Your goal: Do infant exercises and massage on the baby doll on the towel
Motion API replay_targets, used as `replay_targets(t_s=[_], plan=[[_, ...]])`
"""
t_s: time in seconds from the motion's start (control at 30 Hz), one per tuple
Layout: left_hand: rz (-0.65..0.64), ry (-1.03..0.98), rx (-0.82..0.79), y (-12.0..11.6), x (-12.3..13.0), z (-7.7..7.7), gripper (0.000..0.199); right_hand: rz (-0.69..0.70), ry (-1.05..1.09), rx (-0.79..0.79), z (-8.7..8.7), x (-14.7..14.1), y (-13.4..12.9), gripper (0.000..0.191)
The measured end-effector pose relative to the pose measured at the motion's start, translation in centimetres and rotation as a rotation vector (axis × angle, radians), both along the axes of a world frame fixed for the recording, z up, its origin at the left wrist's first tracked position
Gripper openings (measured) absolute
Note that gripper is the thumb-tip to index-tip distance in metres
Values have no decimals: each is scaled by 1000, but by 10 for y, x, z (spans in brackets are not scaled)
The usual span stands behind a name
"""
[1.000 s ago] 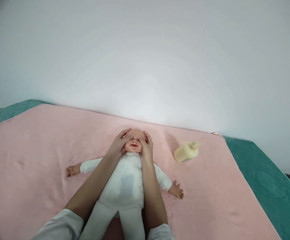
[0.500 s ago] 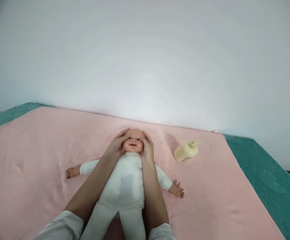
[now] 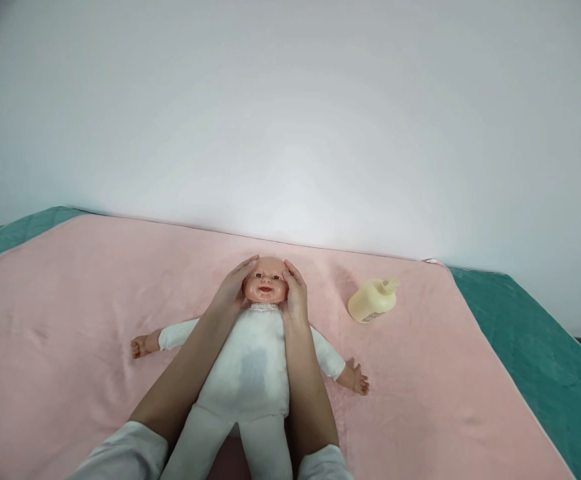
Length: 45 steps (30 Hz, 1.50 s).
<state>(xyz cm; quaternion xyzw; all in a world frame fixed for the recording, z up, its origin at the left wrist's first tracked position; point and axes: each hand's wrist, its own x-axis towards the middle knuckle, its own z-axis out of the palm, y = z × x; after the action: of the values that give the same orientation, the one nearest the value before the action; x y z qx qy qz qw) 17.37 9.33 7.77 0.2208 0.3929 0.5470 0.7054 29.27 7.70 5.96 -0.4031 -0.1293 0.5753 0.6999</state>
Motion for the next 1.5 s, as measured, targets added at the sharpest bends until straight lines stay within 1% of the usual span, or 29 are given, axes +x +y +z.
replay_targets(t_s=[0.2,0.43,0.53,0.7,0.83,1.07,1.33,1.4,1.5], plan=[[7,37,6,-2,2,3,55,20,-66,2,5,-1,-3,44],[1,129,45,2,2,-8,59,28,-122,15,6,-2,-5,53],[0,137,52,3,2,-10,61,23,-141,19,5,-2,-5,55],[-3,131,38,1,2,-5,58,22,-148,-15,6,-2,-4,52],[-12,128,36,-1,2,-2,58,8,-135,-11,5,-2,-3,49],[-11,45,17,-2,2,0,53,13,-71,0,3,0,-1,43],[-58,45,6,-1,-5,7,46,61,29,12,1,5,-1,53],[-56,40,4,1,-6,7,43,66,39,7,2,6,-2,53],[-33,54,42,2,-4,5,37,50,38,-3,3,5,-3,49]])
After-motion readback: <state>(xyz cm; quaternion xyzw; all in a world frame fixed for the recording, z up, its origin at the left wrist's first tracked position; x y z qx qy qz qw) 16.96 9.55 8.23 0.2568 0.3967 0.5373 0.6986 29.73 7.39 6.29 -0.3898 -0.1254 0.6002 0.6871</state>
